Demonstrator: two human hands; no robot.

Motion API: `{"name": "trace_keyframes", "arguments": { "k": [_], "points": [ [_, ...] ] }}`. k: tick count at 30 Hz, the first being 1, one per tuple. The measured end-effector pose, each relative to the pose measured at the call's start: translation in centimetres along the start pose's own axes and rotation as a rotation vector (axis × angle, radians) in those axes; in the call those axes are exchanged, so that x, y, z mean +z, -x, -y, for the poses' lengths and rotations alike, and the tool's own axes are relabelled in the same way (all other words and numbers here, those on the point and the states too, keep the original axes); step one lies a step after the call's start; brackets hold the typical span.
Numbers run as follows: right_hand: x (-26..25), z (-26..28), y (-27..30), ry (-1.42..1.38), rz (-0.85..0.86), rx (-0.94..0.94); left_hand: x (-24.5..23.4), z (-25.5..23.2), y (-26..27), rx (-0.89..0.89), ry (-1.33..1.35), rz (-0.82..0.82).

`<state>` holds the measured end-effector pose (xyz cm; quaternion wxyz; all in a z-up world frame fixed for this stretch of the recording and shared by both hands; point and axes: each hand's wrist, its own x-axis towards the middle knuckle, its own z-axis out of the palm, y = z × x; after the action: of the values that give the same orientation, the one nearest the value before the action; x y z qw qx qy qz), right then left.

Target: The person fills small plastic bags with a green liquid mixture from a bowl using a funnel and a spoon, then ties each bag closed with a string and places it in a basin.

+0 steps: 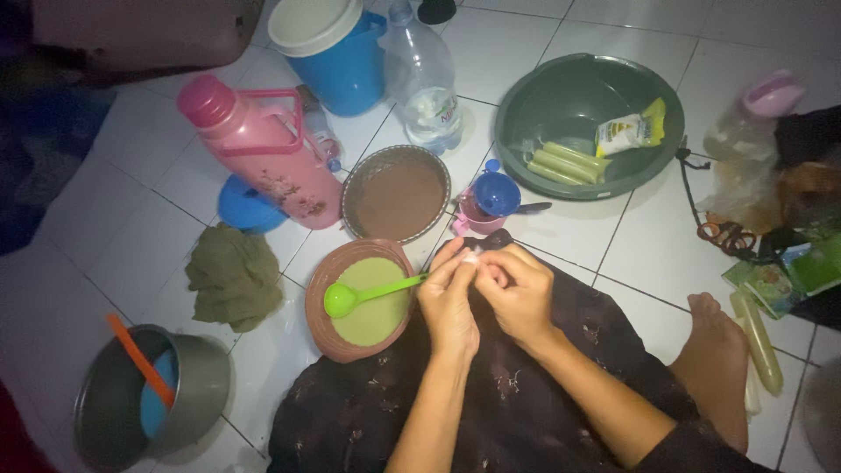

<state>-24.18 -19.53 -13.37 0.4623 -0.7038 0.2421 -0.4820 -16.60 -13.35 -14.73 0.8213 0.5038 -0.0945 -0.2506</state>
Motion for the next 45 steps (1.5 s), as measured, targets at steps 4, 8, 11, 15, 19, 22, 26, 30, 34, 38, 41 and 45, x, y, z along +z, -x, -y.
{"name": "trace_keyframes", "arguments": {
  "k": [4,8,11,15,19,22,26,30,34,38,41,45],
  "points": [
    [-0.2,-1.6,-0.1,-0.192,0.033,0.208,-0.5,-0.6,-0.6,0.150,-0.221,0.121],
    [-1.0,-2.3,-0.5,-0.250,0.089,0.274,-1.1,-1.5,-0.9,0.265,-0.358,0.257],
    [-1.5,-2.7,-0.9,-0.156,0.143,0.291,-1.7,-1.4,-1.4,0.259,-0.377,0.344],
    [-2.0,-3.4,-1.6,-0.168,0.229,0.318,-2.6,-0.4,-2.3,0.061,-0.261,0.424],
    [-1.8,-2.7,-2.0,-0.481,0.251,0.585,-3.5,0.4,-3.3,-0.039,-0.166,0.472],
    [-2.1,-1.4,-2.3,-0.198,0.248,0.490,-3.1,0.8,-3.6,-0.118,-0.046,0.403],
    [-2.2,0.5,-2.4,-0.133,0.201,0.225,-2.8,0.3,-3.5,-0.211,0.039,0.309],
    [-1.9,0.9,-2.4,-0.052,0.147,0.018,-3.0,0.1,-3.4,-0.206,0.045,0.259],
    [-1.3,0.9,-2.3,0.001,0.169,-0.026,-3.4,-0.1,-4.2,-0.155,-0.012,0.210],
    [-1.3,1.1,-2.8,0.036,0.204,-0.089,-3.4,-0.3,-4.4,-0.057,-0.136,0.241],
    [-1.5,1.4,-3.2,0.094,0.216,-0.126,-3.4,-0.2,-4.4,0.032,-0.238,0.319],
    [-1.8,1.9,-4.2,0.176,0.234,-0.217,-3.3,-0.6,-4.0,0.060,-0.234,0.408]
  ]
}}
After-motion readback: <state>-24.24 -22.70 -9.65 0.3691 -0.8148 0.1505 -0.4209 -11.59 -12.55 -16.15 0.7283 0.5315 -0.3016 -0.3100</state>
